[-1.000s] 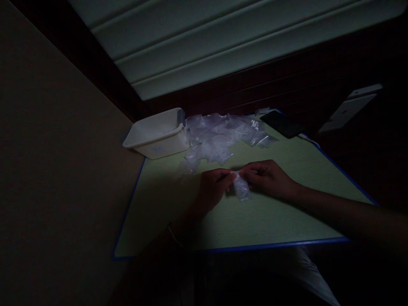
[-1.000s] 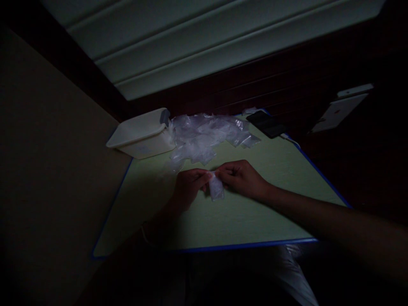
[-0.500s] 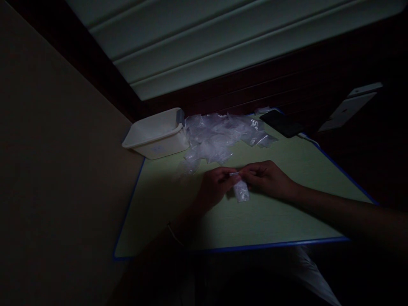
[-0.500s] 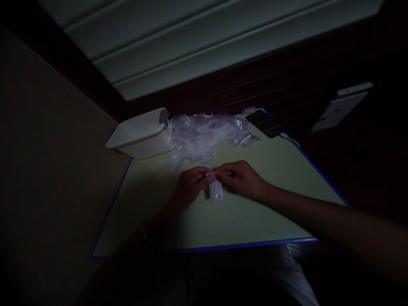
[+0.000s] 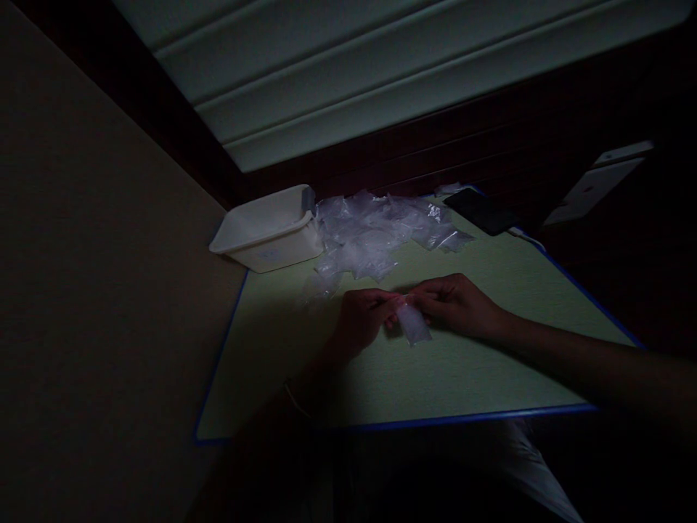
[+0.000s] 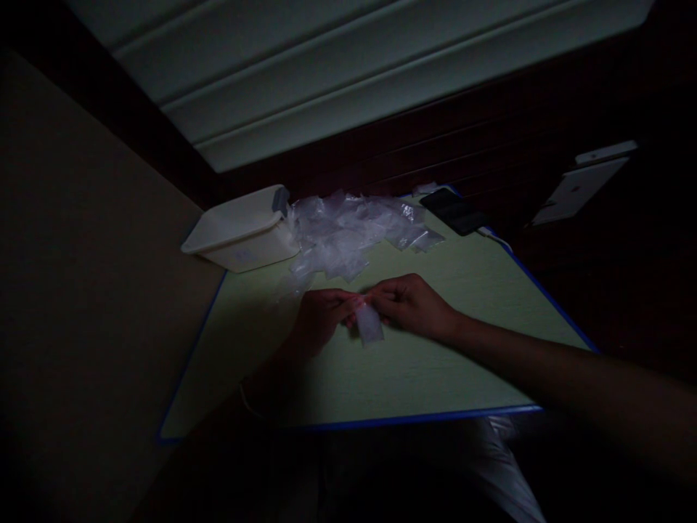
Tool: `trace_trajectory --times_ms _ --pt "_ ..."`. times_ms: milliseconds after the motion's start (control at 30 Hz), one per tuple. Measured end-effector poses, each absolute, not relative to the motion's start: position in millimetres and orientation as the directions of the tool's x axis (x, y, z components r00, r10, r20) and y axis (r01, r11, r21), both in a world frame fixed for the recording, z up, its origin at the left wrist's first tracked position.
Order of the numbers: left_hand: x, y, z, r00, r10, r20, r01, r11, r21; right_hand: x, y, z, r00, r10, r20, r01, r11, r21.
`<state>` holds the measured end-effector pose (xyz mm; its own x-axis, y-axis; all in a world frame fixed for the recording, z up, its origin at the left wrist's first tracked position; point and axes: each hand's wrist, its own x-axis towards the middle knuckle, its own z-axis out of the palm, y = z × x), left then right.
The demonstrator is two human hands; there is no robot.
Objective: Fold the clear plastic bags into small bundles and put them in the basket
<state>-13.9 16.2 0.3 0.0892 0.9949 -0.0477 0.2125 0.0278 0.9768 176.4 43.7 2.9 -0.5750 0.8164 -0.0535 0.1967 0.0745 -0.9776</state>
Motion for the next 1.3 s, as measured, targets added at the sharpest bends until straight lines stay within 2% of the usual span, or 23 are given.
trace_trajectory --times_ms 267,467,833,1300 --pt "-13.5 18.3 -0.1 0.084 0.996 -0.042 0.242 0.021 0.970 175.7 44.0 4.0 -0.575 0.818 -0.029 0.217 0.118 -0.969" --pt "-14.4 19.4 -0.6 0.115 0.991 -0.061 0.209 0.036 0.977 175.8 46.1 0.1 -0.505 0.863 0.006 0.198 0.122 -0.973" --pt "-13.5 18.7 -3.1 0.089 0.993 -0.071 0.208 0.051 0.977 173.9 45.0 -0.6 -0.464 0.885 -0.033 0.206 0.072 -0.976" --pt "-11.7 18.4 -2.2 0.041 0.998 -0.056 0.164 0.049 0.985 173.2 46.1 -0.3 -0.483 0.874 -0.046 0.010 -0.047 -0.999"
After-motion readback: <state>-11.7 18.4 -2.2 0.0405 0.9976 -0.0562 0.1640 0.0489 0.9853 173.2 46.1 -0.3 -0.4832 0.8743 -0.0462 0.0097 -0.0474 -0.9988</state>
